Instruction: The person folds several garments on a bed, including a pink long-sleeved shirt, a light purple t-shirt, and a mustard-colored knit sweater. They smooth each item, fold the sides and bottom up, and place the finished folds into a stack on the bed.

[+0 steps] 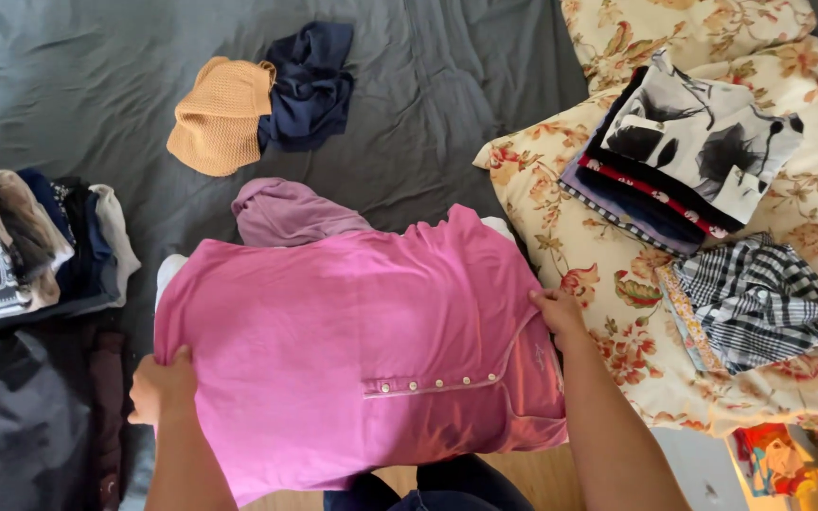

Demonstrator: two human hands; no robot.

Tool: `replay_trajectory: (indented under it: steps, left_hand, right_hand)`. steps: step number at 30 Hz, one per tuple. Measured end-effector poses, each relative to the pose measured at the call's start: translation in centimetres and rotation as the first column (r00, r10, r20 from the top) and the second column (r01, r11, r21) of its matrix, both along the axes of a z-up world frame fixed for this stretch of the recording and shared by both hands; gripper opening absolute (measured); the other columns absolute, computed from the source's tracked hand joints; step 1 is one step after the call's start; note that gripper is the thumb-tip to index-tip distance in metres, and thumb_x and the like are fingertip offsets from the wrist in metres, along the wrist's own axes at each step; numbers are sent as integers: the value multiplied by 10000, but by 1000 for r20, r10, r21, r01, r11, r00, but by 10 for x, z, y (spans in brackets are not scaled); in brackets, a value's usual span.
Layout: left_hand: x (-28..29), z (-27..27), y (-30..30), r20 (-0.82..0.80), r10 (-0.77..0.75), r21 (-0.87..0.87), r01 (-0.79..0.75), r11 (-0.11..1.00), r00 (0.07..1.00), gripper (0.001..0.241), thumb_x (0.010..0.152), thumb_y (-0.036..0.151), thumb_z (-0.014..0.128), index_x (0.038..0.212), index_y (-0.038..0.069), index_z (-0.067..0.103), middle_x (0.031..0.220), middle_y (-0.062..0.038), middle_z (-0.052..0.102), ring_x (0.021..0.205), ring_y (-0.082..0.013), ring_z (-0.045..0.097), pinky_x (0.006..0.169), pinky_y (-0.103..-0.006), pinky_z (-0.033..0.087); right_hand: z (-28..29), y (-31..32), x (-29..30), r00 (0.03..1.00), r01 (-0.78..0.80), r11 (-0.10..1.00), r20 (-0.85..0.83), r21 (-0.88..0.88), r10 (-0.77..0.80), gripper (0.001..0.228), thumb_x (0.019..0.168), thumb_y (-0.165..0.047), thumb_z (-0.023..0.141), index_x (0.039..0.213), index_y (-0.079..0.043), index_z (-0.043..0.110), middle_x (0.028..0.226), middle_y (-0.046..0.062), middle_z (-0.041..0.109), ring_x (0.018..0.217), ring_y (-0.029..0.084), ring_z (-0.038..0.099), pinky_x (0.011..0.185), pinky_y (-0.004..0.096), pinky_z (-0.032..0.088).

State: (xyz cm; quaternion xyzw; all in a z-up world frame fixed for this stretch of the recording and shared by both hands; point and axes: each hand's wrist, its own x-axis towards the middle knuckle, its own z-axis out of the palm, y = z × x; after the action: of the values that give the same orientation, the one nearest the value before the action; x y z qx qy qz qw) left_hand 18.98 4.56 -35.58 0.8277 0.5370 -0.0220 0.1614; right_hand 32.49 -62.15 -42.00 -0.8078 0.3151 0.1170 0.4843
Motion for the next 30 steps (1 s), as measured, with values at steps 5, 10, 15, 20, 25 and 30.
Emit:
replay_trajectory:
  steps: [5, 10, 15, 20, 25, 30]
  left_hand:
    - [-3, -17, -12, 100, 61, 94, -70, 993, 993, 582, 876, 541, 771, 1262, 109, 715, 1167, -150, 749, 1063, -403, 686, 999, -632, 366]
    - [-5, 23, -10, 205, 206, -210, -162, 964, 957, 627, 847, 604, 807, 1226, 108, 746, 1191, -146, 709, 1118, -370, 629, 1039, -656, 324]
    - [-3, -36, 54, 354, 310, -591, -46, 806, 882, 685, 771, 346, 905, 1194, -144, 681, 1143, -178, 725, 1030, -262, 672, 882, -370, 513]
    - [-16, -6, 57, 209, 315, -758, -50, 650, 926, 677, 784, 310, 915, 1216, -141, 652, 1185, -162, 714, 1042, -241, 671, 927, -340, 495]
    - [-28, 55, 44, 345, 309, -840, 144, 524, 886, 546, 813, 241, 854, 1238, -45, 664, 1139, -101, 723, 996, -210, 681, 909, -351, 529]
    - [-62, 61, 63, 711, 282, -703, 641, 309, 644, 234, 1026, 165, 771, 1201, 9, 760, 977, 5, 690, 772, -74, 531, 689, -228, 414]
  right_hand:
    - [-10, -21, -16, 978, 190, 944, 36, 269, -207, 377, 894, -165, 794, 1202, 0, 653, 1083, 141, 701, 900, 223, 659, 838, 455, 580]
    - [81, 9, -28, 948, 221, 670, -316, 708, 21, 350, 806, -228, 713, 1136, -115, 692, 1081, 64, 753, 913, 218, 744, 855, 450, 598]
    - [-50, -81, -13, 964, 267, 638, -203, 722, -173, 241, 940, -347, 861, 1024, -206, 684, 879, -39, 638, 715, 134, 544, 674, 323, 497]
    - [52, -17, -49, 975, 223, 832, -137, 508, -177, 141, 869, -272, 791, 898, -199, 674, 763, -60, 641, 665, 104, 549, 595, 297, 446]
    - [102, 19, -98, 965, 146, 984, 203, 104, -164, 174, 888, -212, 819, 971, -113, 702, 781, -49, 643, 669, 76, 542, 577, 260, 436]
    - [143, 26, -141, 871, 167, 858, 334, 486, -359, 291, 903, -109, 829, 1047, -89, 577, 760, 39, 616, 558, 114, 529, 433, 244, 371]
